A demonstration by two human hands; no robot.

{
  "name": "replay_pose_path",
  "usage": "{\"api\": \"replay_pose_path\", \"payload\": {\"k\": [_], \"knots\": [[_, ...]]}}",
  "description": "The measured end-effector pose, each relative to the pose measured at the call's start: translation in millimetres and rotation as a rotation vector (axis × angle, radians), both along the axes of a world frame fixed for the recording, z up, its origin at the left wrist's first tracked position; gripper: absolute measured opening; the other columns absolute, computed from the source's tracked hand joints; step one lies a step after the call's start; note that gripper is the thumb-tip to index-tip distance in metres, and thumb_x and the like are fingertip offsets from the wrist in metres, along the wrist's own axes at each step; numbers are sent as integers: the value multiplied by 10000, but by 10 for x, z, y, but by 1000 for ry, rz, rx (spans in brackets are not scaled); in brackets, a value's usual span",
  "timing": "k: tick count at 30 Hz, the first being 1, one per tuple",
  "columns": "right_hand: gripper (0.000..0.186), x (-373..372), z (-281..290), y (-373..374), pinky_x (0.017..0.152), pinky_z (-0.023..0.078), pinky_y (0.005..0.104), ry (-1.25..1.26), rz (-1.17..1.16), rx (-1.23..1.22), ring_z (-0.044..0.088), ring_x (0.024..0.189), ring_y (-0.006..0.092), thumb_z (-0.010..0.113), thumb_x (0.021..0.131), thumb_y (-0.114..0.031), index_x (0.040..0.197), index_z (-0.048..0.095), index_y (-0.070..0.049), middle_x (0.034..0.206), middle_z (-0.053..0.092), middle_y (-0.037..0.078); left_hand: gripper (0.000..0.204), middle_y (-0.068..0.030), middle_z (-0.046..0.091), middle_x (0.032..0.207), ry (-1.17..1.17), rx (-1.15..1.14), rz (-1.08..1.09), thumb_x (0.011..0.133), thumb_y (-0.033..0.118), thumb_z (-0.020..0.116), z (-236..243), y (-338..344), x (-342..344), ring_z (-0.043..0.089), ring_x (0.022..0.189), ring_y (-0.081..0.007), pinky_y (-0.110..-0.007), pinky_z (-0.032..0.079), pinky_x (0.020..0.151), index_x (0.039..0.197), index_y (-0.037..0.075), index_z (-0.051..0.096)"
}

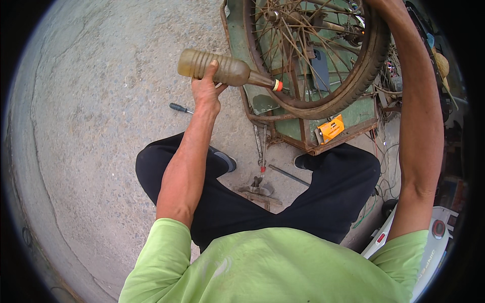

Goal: The person sits on the ground and applies lubricant from a plastic bottle to the chain of a bicycle wheel mounted on a tricycle frame. The person rotates the wheel with one hand while holding the bottle with the other to coat the chain links.

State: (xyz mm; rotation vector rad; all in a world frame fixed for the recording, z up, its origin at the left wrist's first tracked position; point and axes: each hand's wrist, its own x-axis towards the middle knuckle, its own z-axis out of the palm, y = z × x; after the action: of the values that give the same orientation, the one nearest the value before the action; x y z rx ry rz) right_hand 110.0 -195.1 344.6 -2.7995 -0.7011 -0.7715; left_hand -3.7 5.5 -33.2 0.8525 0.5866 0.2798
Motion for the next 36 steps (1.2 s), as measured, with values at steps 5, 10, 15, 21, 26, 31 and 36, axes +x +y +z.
{"api": "replay_pose_path", "payload": {"k": [5, 10, 15, 21, 26, 31, 36], "knots": [[776, 33, -66, -55, 1126, 463, 416, -58, -60, 44, 611, 1297, 400, 703, 913, -435, 1485, 511, 53, 1391, 621, 296, 602, -156, 630, 1267, 29, -9, -1, 937, 375, 787, 72, 12, -44, 655, 1145, -337, -620, 532, 1040, 1367, 38, 533], [784, -11, -82, -48, 1138, 453, 415, -65, -51, 47, 600, 1314, 400, 707, 907, -425, 1489, 506, 59, 1395, 621, 293, 596, -154, 630, 1267, -25, -68, -29, 944, 376, 783, 109, 18, -75, 654, 1164, -336, -623, 526, 1053, 1369, 42, 531], [750, 91, -63, -50, 1137, 453, 418, -66, -43, 44, 603, 1304, 403, 702, 905, -416, 1453, 536, 68, 1385, 625, 296, 626, -137, 632, 1271, -50, -31, -51, 933, 393, 794, 135, -44, -48, 653, 1174, -329, -614, 524, 1055, 1389, 59, 526], [721, -65, -15, 22, 1134, 456, 420, -27, -47, 46, 606, 1300, 407, 698, 908, -408, 1431, 554, 67, 1371, 632, 300, 656, -128, 634, 1279, -65, 23, -45, 919, 396, 806, 96, -49, -34, 658, 1158, -315, -602, 538, 1031, 1402, 58, 519], [722, -29, -24, 14, 1136, 456, 421, -40, -43, 47, 608, 1302, 406, 697, 917, -416, 1434, 553, 67, 1371, 632, 300, 663, -119, 635, 1282, -80, 64, -42, 905, 395, 818, 142, -72, -46, 661, 1149, -301, -570, 562, 996, 1404, 76, 520], [720, 15, -41, -9, 1134, 459, 421, -73, -42, 41, 611, 1297, 407, 698, 920, -416, 1433, 554, 67, 1365, 636, 300, 710, -112, 629, 1291, -124, 101, -40, 877, 414, 840, 229, -95, -73, 654, 1166, -292, -545, 571, 980, 1417, 89, 512], [716, -91, 11, 56, 1117, 472, 426, 17, -64, 42, 628, 1264, 405, 701, 913, -414, 1421, 561, 71, 1331, 652, 296, 699, -120, 626, 1304, -91, 97, -20, 881, 417, 837, 263, -107, -102, 642, 1195, -308, -572, 546, 1015, 1407, 81, 523]]}}
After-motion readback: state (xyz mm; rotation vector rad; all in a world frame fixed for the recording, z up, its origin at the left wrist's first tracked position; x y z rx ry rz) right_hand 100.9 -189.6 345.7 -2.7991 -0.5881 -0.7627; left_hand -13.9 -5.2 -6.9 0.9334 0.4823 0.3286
